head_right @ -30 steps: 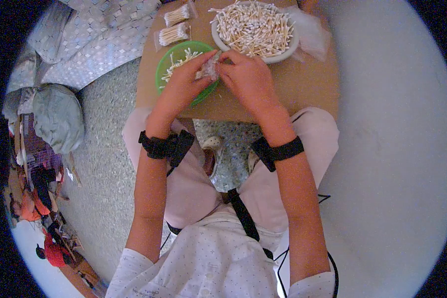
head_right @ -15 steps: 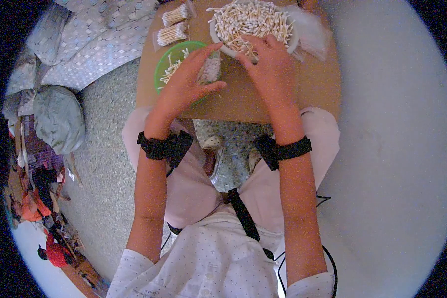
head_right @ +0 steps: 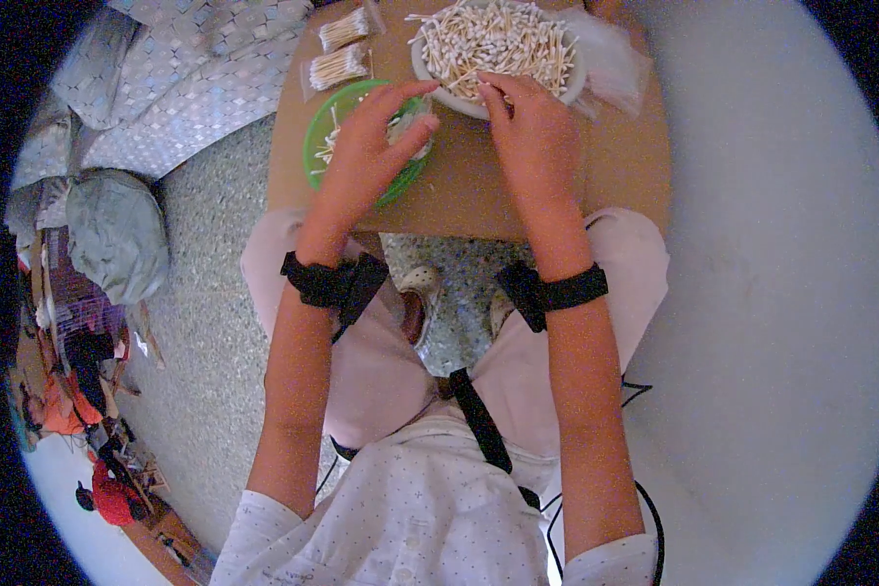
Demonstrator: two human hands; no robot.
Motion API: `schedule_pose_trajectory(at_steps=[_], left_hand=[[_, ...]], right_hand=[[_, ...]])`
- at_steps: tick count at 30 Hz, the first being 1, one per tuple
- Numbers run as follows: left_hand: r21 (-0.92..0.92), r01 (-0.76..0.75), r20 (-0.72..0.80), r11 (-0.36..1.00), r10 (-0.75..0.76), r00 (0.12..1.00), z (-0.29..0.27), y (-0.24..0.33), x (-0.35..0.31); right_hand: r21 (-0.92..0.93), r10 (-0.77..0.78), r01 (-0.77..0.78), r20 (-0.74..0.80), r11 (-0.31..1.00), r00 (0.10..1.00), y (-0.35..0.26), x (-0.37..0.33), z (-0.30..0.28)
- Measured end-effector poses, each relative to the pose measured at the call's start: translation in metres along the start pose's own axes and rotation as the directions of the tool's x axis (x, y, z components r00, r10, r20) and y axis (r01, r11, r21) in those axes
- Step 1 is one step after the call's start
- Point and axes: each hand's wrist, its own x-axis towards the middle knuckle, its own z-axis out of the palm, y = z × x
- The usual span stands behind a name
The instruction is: Packing cotton swabs into small plastic bags.
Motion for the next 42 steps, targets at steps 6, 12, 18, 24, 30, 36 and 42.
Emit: schedule_pose_trajectory(at_steps=[6, 12, 18, 24, 30, 36, 42], left_hand=[[-0.024, -0.015, -0.081, 1.0, 0.013, 0.997, 0.01, 0.003, 0.004], [0.164, -0.165, -0.134, 0.972, 0.188, 0.973, 0.012, 0.002, 0.008], [0.15, -0.187, -0.136, 0.971, 0.207, 0.969, 0.01, 0.002, 0.006], [-0.024, -0.028, -0.221, 0.999, 0.022, 0.975, 0.0, 0.005, 0.007], [-0.113, -0.017, -0.228, 0.994, -0.009, 0.973, -0.001, -0.003, 0.01], [-0.077, -0.041, -0.211, 0.996, 0.024, 0.977, 0.001, 0.001, 0.009], [-0.163, 0.009, -0.247, 0.987, -0.05, 0.968, 0.002, 0.001, 0.009]], right_hand=[[0.188, -0.073, 0.104, -0.166, 0.977, 0.983, -0.011, 0.004, -0.008], [0.431, -0.171, 0.163, -0.02, 0.887, 0.985, -0.019, 0.0, -0.004], [0.578, -0.008, -0.069, 0.129, 0.813, 0.992, -0.022, -0.003, -0.007], [0.523, 0.024, -0.02, 0.0, 0.852, 1.0, -0.021, 0.001, -0.013], [0.349, -0.196, 0.128, 0.168, 0.928, 0.966, -0.019, -0.003, -0.009], [0.343, -0.178, 0.112, 0.167, 0.933, 0.97, -0.019, -0.003, -0.007], [0.261, -0.3, 0.274, 0.067, 0.926, 0.951, -0.014, 0.0, -0.004]])
